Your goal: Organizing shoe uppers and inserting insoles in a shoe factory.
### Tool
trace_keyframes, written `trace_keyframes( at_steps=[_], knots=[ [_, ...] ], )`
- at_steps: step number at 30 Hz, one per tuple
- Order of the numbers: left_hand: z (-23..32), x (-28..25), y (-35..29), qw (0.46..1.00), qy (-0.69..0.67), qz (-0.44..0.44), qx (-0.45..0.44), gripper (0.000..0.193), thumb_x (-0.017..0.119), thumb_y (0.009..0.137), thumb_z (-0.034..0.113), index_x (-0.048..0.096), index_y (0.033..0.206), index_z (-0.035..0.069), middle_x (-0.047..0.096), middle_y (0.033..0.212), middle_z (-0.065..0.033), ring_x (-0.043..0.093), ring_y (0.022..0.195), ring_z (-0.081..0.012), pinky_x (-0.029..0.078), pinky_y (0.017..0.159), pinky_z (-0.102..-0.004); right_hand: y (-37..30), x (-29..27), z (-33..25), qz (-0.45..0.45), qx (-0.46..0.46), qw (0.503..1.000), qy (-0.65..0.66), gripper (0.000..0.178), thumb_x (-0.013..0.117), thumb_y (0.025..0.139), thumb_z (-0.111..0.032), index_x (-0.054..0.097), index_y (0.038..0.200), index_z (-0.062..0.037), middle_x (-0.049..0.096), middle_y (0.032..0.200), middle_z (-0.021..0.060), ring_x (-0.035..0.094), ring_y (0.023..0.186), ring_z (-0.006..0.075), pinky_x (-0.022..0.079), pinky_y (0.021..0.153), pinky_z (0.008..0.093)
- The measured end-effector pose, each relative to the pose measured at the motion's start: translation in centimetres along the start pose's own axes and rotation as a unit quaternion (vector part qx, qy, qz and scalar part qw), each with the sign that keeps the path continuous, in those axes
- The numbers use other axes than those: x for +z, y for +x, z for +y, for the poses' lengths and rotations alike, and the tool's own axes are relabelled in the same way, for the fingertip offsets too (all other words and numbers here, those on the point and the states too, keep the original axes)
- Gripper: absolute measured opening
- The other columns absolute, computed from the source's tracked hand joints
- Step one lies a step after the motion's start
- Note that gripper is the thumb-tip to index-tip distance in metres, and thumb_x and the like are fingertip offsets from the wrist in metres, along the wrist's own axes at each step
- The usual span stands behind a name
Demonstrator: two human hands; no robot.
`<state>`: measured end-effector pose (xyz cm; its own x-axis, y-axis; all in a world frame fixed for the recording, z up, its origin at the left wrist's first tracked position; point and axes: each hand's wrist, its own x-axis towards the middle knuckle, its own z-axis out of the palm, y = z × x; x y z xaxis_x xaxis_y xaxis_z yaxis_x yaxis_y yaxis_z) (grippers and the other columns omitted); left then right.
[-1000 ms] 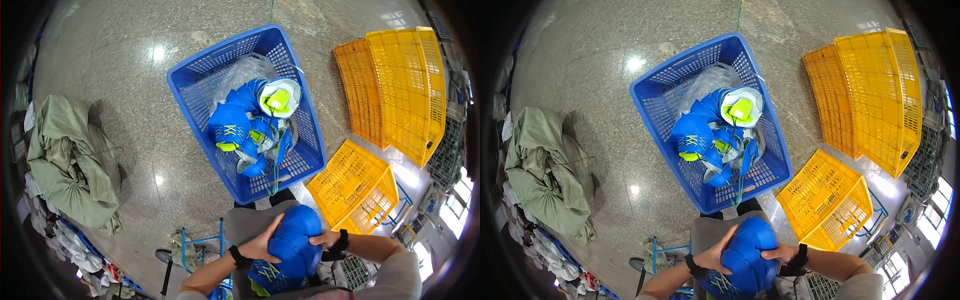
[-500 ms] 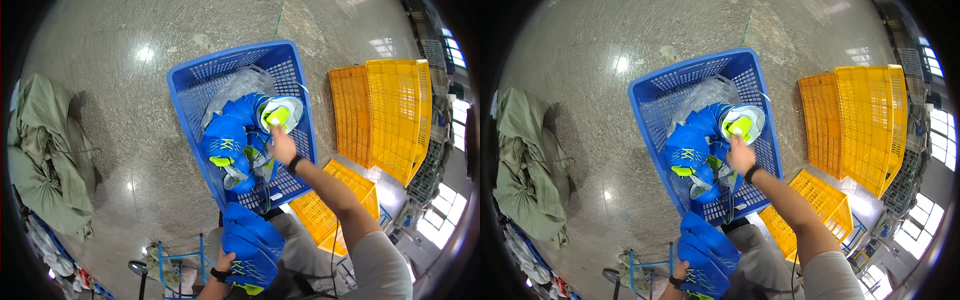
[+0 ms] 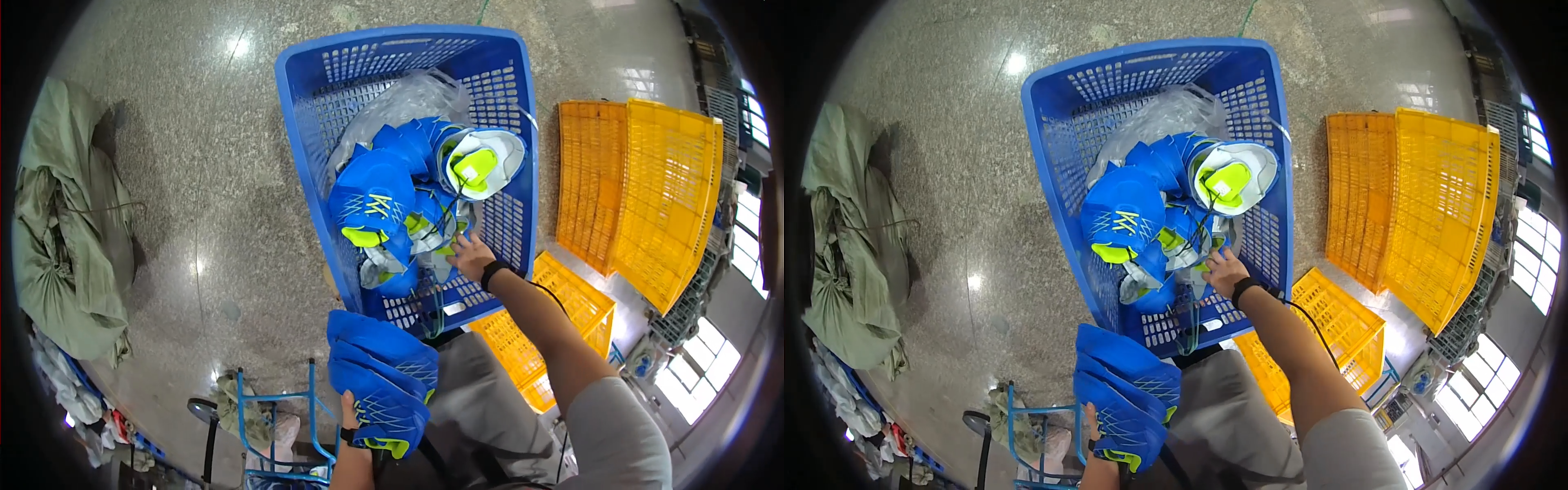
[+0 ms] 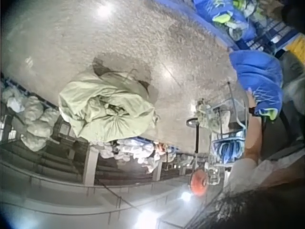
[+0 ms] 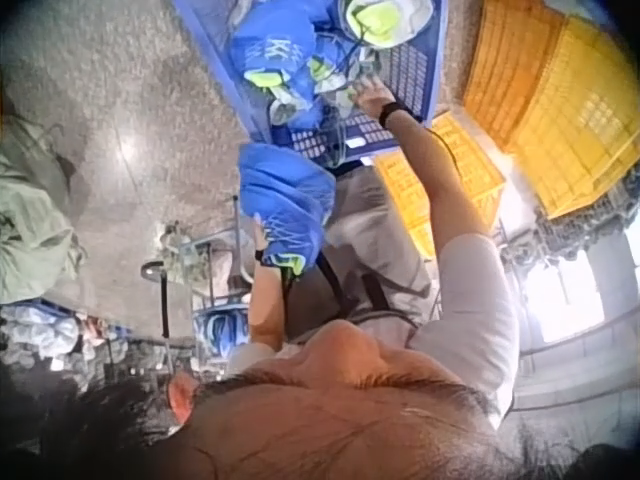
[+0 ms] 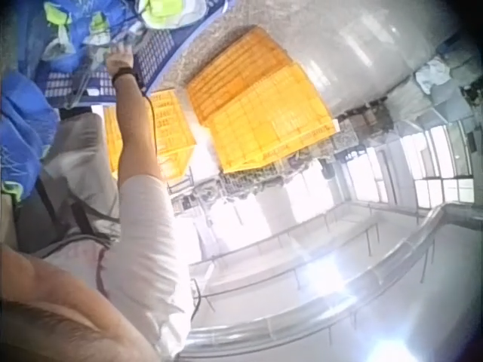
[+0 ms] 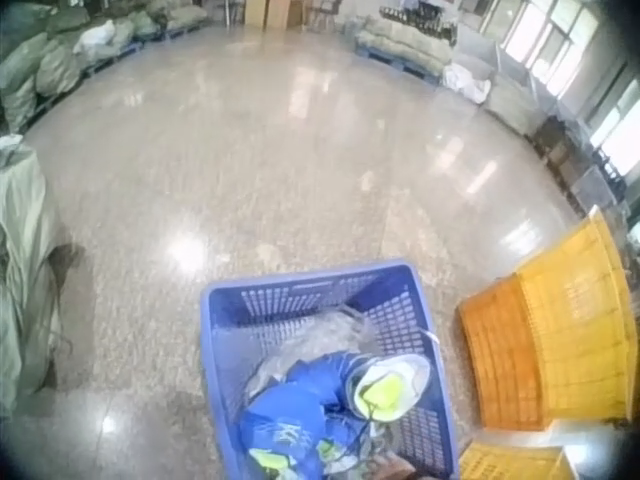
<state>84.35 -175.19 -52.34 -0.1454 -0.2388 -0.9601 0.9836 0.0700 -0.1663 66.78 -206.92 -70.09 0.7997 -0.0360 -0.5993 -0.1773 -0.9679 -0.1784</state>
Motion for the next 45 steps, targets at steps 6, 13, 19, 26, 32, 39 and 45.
trace_keyframes(
  at_steps=[6, 13, 19, 26, 32, 39, 45],
  knots=[
    [-0.4, 2.4, 0.1, 0.998, -0.046, -0.005, 0.047, 0.070, 0.062, 0.073, 0.051, 0.041, 0.122, 0.007, 0.055, 0.109, -0.0113, 0.057, 0.095, -0.0259, 0.051, 0.077, -0.0402, 0.2, 2.7, -1.5, -0.093, -0.027, 0.974, 0.205, 0.015, 0.058, 0.069, -0.016, 0.061, 0.081, -0.0075, 0.060, 0.081, 0.0103, 0.058, 0.083, 0.0275, 0.045, 0.075, 0.0364],
    [-2.3, -3.3, 3.1, 0.995, -0.004, -0.020, 0.097, 0.068, 0.063, 0.074, 0.048, 0.041, 0.121, 0.004, 0.055, 0.108, -0.0110, 0.056, 0.095, -0.0240, 0.050, 0.078, -0.0409, -4.0, -4.0, 3.4, 0.030, 0.290, 0.491, 0.821, 0.031, 0.058, 0.083, -0.016, 0.054, 0.108, 0.0016, 0.063, 0.094, 0.0107, 0.061, 0.085, 0.0200, 0.048, 0.077, 0.0331],
    [-1.3, 5.8, 1.6, 0.809, 0.362, 0.139, 0.442, 0.103, 0.076, 0.062, 0.028, 0.011, 0.137, -0.001, 0.029, 0.133, -0.0188, 0.036, 0.118, -0.0288, 0.030, 0.099, -0.0383, -6.7, -8.2, 3.3, 0.035, 0.196, 0.253, 0.947, 0.045, 0.062, 0.081, -0.018, 0.045, 0.118, 0.0016, 0.058, 0.107, 0.0130, 0.058, 0.095, 0.0221, 0.046, 0.087, 0.0371],
    [0.9, 9.7, 1.7, 0.703, 0.545, 0.134, 0.437, 0.114, 0.081, 0.055, 0.019, 0.005, 0.137, -0.001, 0.027, 0.134, -0.0233, 0.033, 0.121, -0.0312, 0.028, 0.100, -0.0403, -10.4, -14.7, -3.5, -0.188, 0.006, 0.350, 0.917, 0.048, 0.065, 0.078, -0.027, 0.050, 0.116, -0.0007, 0.047, 0.125, 0.0110, 0.044, 0.115, 0.0229, 0.032, 0.099, 0.0374],
    [-0.9, 7.0, 0.7, 0.803, 0.462, 0.010, 0.377, 0.119, 0.083, 0.054, 0.018, 0.000, 0.138, 0.005, 0.023, 0.136, -0.0215, 0.034, 0.121, -0.0311, 0.030, 0.100, -0.0413, -11.1, -13.4, -12.8, 0.141, -0.027, 0.782, 0.606, 0.027, 0.067, 0.075, -0.020, 0.059, 0.096, -0.0044, 0.031, 0.132, 0.0160, 0.031, 0.120, 0.0313, 0.026, 0.099, 0.0356],
    [-2.0, -2.0, -2.0, 0.920, 0.298, -0.073, 0.246, 0.114, 0.078, 0.063, 0.020, -0.006, 0.139, 0.010, 0.014, 0.141, -0.0196, 0.030, 0.125, -0.0308, 0.029, 0.102, -0.0413, -12.2, -13.7, -17.3, 0.059, 0.075, 0.669, 0.737, 0.024, 0.064, 0.074, -0.011, 0.056, 0.093, 0.0025, 0.032, 0.132, 0.0217, 0.032, 0.122, 0.0348, 0.028, 0.099, 0.0372],
    [-2.3, 2.4, -6.6, 0.898, 0.349, -0.021, 0.268, 0.130, 0.087, 0.046, 0.015, -0.005, 0.138, 0.012, 0.025, 0.133, -0.0166, 0.035, 0.118, -0.0283, 0.033, 0.099, -0.0401, -11.3, -14.9, -20.9, 0.090, 0.107, 0.759, 0.636, 0.036, 0.061, 0.080, -0.022, 0.048, 0.106, -0.0021, 0.041, 0.122, 0.0216, 0.043, 0.111, 0.0354, 0.036, 0.093, 0.0379]
  ],
)
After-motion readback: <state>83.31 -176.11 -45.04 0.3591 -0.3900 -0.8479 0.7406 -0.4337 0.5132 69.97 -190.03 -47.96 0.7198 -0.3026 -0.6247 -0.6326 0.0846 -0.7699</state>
